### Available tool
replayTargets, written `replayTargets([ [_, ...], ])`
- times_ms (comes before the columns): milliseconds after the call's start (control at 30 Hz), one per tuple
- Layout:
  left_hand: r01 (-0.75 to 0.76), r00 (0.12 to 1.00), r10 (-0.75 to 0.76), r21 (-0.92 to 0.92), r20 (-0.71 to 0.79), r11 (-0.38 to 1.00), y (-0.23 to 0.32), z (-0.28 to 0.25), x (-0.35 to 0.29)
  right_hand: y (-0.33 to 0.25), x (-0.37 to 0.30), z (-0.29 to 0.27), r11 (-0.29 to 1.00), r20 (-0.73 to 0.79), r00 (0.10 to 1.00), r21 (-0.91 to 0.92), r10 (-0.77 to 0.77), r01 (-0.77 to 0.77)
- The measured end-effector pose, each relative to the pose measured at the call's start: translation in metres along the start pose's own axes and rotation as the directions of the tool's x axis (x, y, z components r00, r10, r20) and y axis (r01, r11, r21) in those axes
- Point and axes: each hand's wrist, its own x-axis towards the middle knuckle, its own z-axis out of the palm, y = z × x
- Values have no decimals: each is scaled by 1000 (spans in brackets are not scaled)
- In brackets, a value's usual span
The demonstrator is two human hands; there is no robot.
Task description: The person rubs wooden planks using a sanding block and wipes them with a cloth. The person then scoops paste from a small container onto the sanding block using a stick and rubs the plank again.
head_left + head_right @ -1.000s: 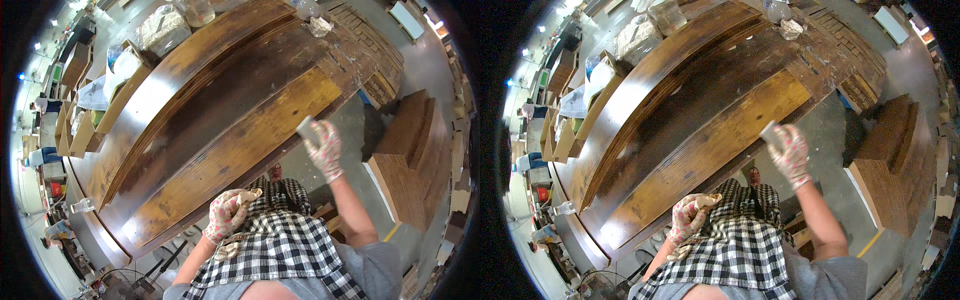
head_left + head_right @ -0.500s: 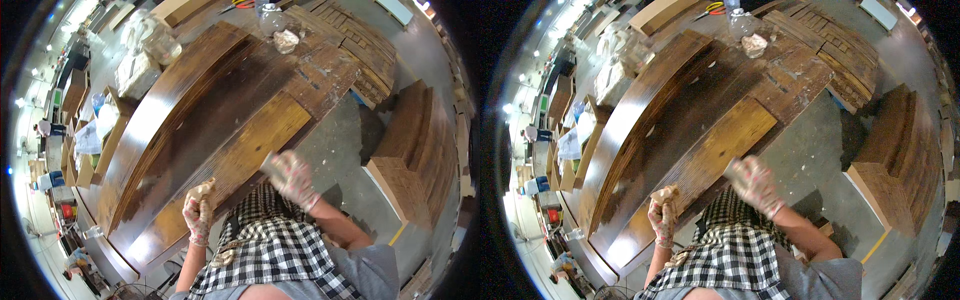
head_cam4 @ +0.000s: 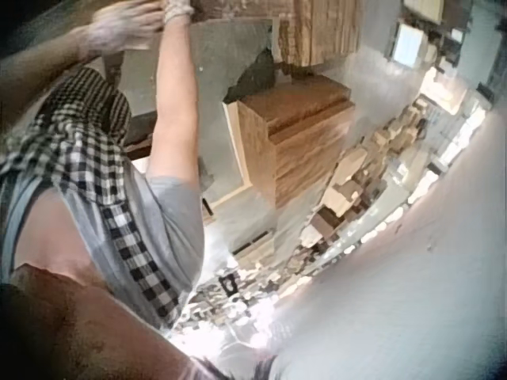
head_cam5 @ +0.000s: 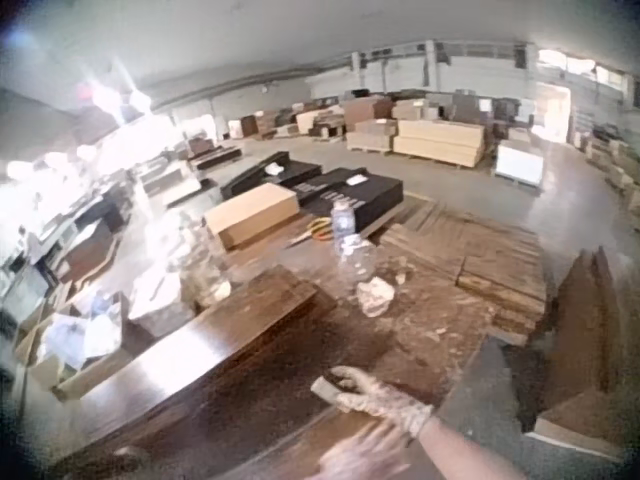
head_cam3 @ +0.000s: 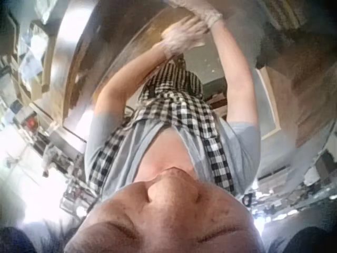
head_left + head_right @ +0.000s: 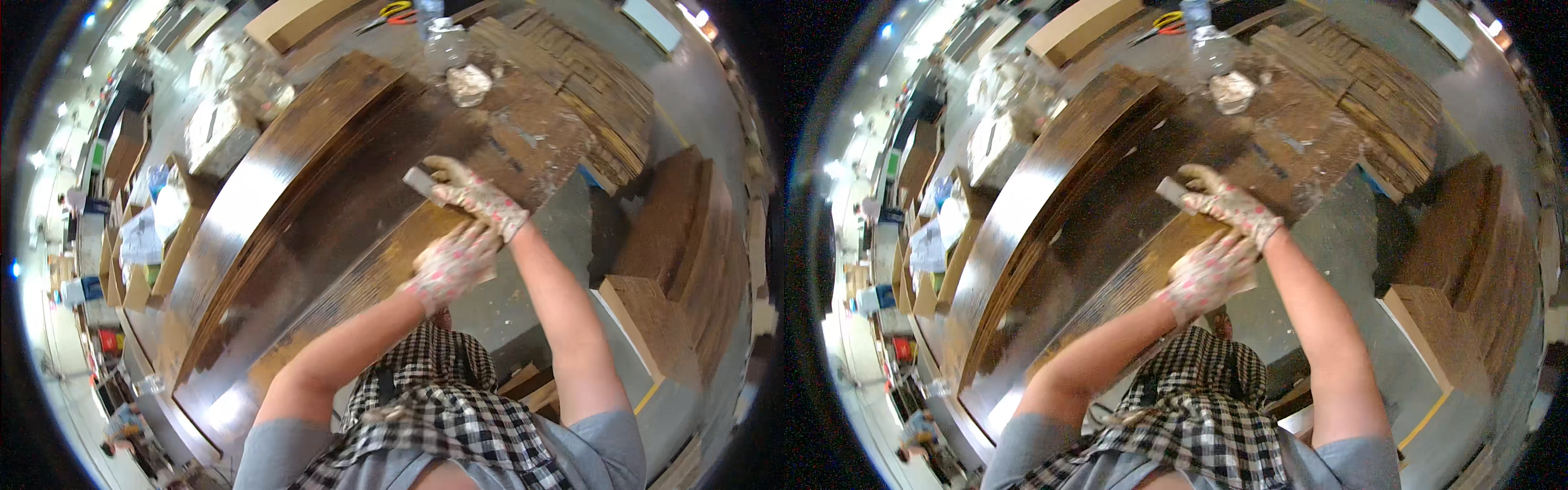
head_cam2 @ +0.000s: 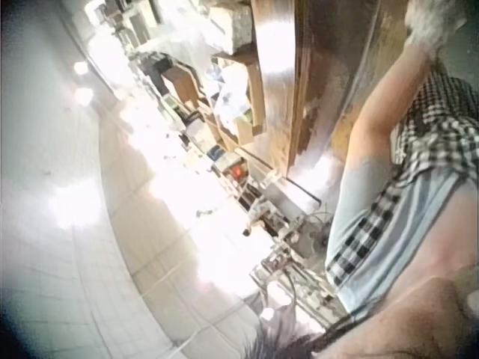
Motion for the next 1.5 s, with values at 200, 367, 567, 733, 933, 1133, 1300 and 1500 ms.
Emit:
replayTargets([
  [200,115,969,-137,-115,-207,987,12,14,-38,-6,-10,8,998,-205,978,-53,-43,33],
  [367,613,780,-626,-190,-11,767,47,-4,-205,31,-10,26,951,-409,867,-236,-284,200],
  [567,969,201,-971,-117,-128,216,89,-2,-368,36,-5,29,848,-596,672,-521,-439,92],
  [733,974,-188,-925,-185,-329,-132,102,25,-463,52,6,3,827,-608,635,-556,-477,89],
  [933,848,-390,-844,215,-369,-485,83,26,-591,35,5,20,806,-683,557,-590,-472,-40],
  [1133,799,-593,-786,-3,-174,-602,82,20,-748,41,5,2,790,-699,524,-608,-487,-75],
  [1300,844,-504,-830,-339,-238,-415,58,9,-755,47,-1,-20,758,-715,549,-618,-432,-208],
  [1500,993,-120,-921,-22,-370,-120,49,-12,-736,24,-1,29,841,-806,518,-470,-285,-268],
])
